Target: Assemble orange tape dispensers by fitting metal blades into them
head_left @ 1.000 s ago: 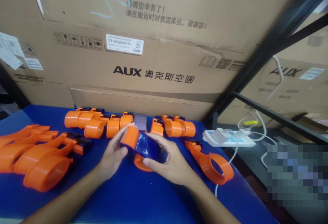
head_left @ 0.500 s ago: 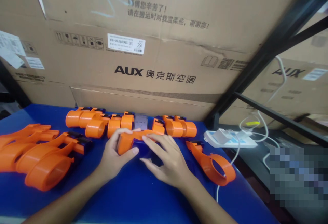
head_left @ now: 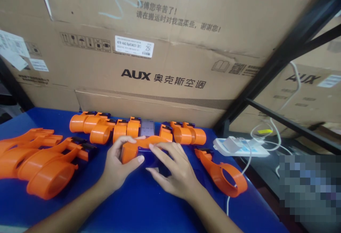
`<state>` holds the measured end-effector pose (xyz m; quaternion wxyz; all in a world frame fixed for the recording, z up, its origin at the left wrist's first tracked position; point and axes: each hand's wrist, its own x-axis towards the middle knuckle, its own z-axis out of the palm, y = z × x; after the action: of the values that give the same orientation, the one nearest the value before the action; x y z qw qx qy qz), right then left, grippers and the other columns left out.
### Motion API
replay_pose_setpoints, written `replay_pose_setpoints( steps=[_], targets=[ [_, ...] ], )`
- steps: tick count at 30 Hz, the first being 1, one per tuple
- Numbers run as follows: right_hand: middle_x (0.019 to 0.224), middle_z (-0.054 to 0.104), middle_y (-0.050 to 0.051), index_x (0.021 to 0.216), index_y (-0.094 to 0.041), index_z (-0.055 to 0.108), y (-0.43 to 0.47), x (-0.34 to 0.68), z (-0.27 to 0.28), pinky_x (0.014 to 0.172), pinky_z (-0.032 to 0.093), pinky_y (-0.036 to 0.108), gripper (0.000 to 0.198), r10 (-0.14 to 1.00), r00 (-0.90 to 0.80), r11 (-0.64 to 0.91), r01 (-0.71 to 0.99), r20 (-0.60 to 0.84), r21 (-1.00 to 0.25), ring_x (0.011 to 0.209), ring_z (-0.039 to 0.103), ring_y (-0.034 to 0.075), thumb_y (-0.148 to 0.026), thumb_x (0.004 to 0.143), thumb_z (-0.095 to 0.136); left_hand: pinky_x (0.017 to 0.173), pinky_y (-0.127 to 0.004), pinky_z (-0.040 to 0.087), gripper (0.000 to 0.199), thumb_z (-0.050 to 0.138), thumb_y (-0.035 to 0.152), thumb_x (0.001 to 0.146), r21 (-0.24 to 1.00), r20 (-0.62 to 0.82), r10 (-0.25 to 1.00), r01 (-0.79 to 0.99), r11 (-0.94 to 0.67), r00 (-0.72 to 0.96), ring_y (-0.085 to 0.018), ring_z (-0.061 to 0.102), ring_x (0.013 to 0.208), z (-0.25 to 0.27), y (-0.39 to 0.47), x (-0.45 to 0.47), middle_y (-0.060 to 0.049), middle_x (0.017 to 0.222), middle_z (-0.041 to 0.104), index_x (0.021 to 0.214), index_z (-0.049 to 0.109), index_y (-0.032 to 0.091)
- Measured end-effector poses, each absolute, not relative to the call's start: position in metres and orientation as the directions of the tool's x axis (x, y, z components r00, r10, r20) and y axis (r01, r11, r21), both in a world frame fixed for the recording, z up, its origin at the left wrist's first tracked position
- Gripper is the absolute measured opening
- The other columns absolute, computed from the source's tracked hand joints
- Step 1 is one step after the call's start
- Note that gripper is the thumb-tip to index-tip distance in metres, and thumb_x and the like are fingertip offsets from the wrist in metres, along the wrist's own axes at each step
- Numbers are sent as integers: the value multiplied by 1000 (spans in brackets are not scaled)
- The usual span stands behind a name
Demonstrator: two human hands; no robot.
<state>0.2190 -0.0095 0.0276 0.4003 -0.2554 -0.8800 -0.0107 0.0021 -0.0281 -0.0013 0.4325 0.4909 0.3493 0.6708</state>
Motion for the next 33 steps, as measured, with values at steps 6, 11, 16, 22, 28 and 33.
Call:
replay_pose_setpoints(
  steps=[6, 11, 16, 22, 28, 33],
  targets=[
    [123, 70, 12, 150, -30, 50, -12, 218, 30, 91, 54, 51, 70, 456, -521, 860, 467, 721, -207, 111, 67, 32, -29, 86, 77, 108, -48, 45, 41, 90, 20, 70, 898, 330, 934, -260, -356, -139, -36, 67, 119, -4, -23, 0, -9, 121, 76, 106, 71, 26],
    [132, 69, 12, 150, -29, 51, -16, 220, 35, 98, 54, 51, 74, 547, -419, 820, 442, 724, -364, 115, 68, 33, -37, 83, 81, 110, -48, 47, 61, 86, 38, 76, 841, 401, 916, -389, -375, -18, -39, 60, 129, -9, -27, 0, -13, 139, 67, 132, 66, 25],
    [131, 71, 10, 141, -25, 59, -17, 220, 34, 97, 56, 44, 44, 657, -430, 753, 327, 620, -571, 114, 70, 29, -38, 99, 57, 123, -50, 31, 95, 90, 17, 70, 875, 386, 915, -358, -324, 116, -37, 40, 149, -9, -38, 2, -9, 158, 49, 154, 47, 31],
    [66, 65, 5, 71, -22, 64, -12, 214, 26, 64, 51, 34, 44, 632, -576, 769, 389, 518, -506, 63, 60, 19, -37, 106, 42, 120, -47, 36, 80, 82, 21, 81, 924, 306, 932, -296, -241, 195, -36, 45, 145, -19, -33, 4, -8, 154, 55, 153, 49, 31],
    [81, 67, 7, 83, -22, 66, -10, 219, 34, 74, 52, 39, 38, 521, -698, 848, 357, 492, -392, 77, 61, 22, -43, 104, 42, 108, -45, 48, 43, 79, 29, 84, 940, 176, 970, -322, -115, 169, -34, 66, 122, -13, -22, 9, -10, 134, 71, 126, 72, 23],
    [123, 68, 13, 123, -21, 64, 6, 228, 29, 102, 47, 52, 28, 624, -472, 750, 584, 622, -309, 116, 59, 31, -33, 101, 51, 100, -42, 53, 38, 84, 29, 78, 947, 105, 990, -315, -71, 92, -33, 70, 111, -8, -14, 2, -7, 114, 79, 115, 77, 22]
  ],
)
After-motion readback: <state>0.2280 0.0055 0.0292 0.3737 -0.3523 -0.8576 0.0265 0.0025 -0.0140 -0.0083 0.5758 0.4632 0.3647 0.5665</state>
